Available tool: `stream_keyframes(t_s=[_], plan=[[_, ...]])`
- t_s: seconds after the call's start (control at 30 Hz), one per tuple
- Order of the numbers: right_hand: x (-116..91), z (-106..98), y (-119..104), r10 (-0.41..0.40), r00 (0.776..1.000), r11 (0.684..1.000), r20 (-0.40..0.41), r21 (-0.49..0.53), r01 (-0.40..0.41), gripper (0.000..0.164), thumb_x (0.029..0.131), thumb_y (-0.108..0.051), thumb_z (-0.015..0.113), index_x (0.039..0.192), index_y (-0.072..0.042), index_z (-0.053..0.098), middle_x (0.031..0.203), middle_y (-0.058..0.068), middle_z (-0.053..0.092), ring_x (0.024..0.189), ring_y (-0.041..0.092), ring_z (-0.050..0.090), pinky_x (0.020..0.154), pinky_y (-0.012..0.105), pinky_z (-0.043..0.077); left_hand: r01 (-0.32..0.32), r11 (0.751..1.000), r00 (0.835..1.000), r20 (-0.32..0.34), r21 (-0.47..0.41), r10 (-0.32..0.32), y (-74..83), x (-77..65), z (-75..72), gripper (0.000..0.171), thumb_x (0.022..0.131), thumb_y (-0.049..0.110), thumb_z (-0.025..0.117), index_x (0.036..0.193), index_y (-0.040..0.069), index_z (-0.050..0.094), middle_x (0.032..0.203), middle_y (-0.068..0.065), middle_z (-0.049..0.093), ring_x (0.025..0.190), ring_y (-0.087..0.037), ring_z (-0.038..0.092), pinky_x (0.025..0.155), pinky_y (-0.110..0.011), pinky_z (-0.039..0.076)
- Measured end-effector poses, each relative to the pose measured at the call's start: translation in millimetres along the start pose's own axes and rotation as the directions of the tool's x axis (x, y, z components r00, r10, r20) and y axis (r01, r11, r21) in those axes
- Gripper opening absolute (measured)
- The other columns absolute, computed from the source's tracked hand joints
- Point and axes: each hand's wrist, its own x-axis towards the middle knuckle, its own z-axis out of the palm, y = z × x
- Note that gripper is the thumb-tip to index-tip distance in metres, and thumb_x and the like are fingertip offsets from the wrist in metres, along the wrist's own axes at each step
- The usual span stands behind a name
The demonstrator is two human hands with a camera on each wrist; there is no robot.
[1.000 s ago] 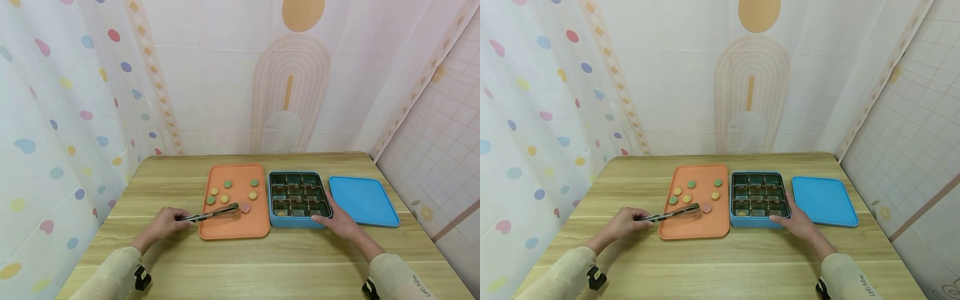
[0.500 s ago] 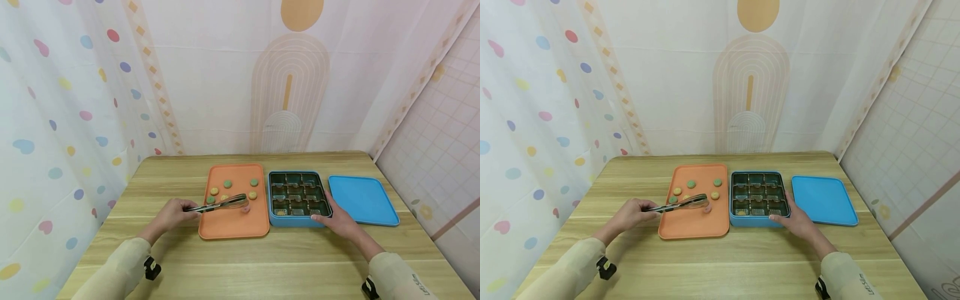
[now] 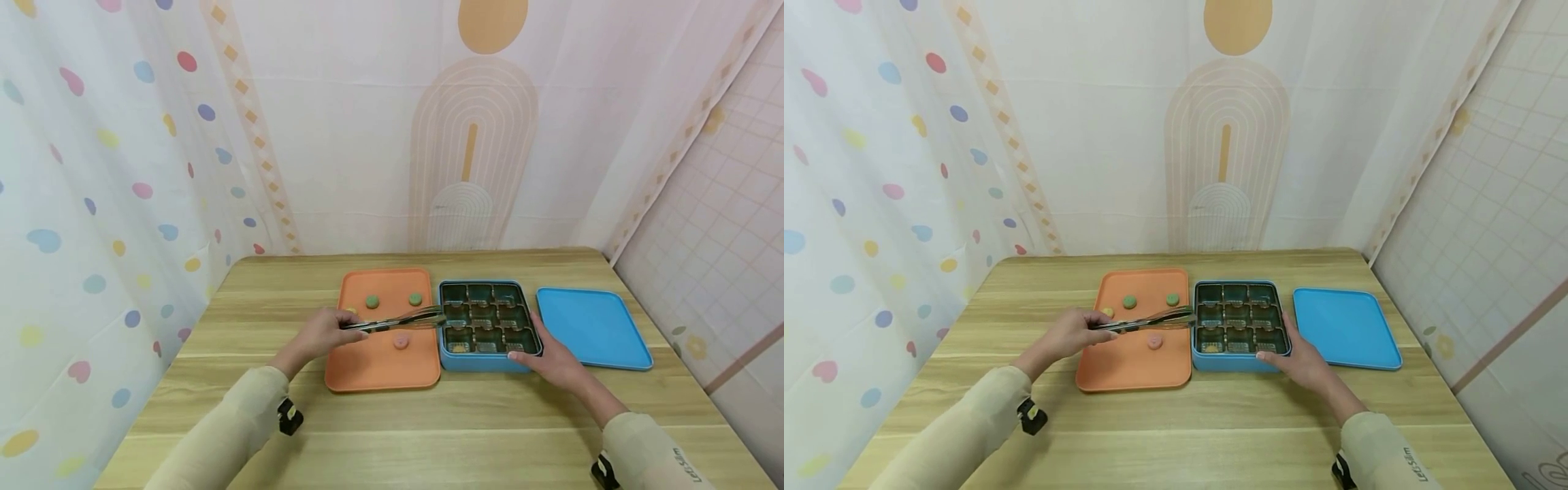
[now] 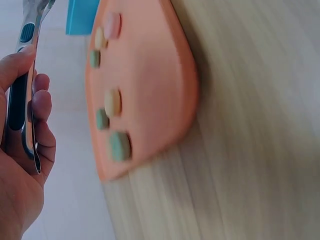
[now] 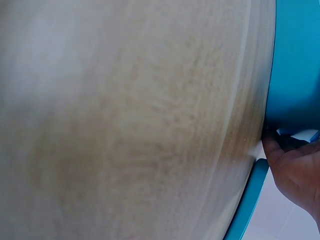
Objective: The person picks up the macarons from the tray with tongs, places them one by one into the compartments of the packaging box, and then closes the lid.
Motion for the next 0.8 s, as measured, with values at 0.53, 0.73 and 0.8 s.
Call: stream_keyframes(t_s=[0.53, 0.73, 0.8], plan=[[1.5, 1.1, 2.2, 0.011, 1.0, 1.0, 0.005, 0.005, -0.011, 0.112, 0.09, -0.055, 0.067, 0.159, -0.012, -0.01, 0.159, 0.032, 0.003, 0.14, 0.057, 0.015, 0.103, 0.07, 0.027, -0.025, 0.989, 0.995, 0.088, -0.146, 0.039, 44.7, 32.8, 48.3, 0.009, 0.089, 0.024, 0.076, 0.088, 0.016, 0.077, 0.082, -0.01, 0.073, 0.064, -0.014, 0.052, 0.059, -0.027, 0.038], [1.4, 1.1, 1.5, 0.007, 1.0, 1.0, 0.002, -0.001, -0.007, 0.112, 0.089, -0.056, 0.067, 0.159, -0.012, -0.009, 0.159, 0.032, 0.004, 0.14, 0.057, 0.016, 0.103, 0.069, 0.028, -0.022, 0.993, 0.995, 0.093, -0.12, 0.033, 48.0, 37.8, 55.0, 0.006, 0.089, 0.025, 0.076, 0.086, 0.02, 0.075, 0.079, -0.008, 0.072, 0.063, -0.016, 0.055, 0.059, -0.03, 0.041], [1.4, 1.2, 1.8, 0.004, 1.0, 1.0, -0.001, -0.002, -0.004, 0.113, 0.089, -0.056, 0.067, 0.159, -0.012, -0.009, 0.159, 0.032, 0.005, 0.14, 0.057, 0.016, 0.103, 0.069, 0.028, -0.016, 0.993, 0.995, 0.095, -0.116, 0.027, 49.2, 38.6, 56.9, 0.005, 0.089, 0.025, 0.076, 0.087, 0.02, 0.076, 0.077, -0.007, 0.072, 0.062, -0.013, 0.052, 0.059, -0.029, 0.041]])
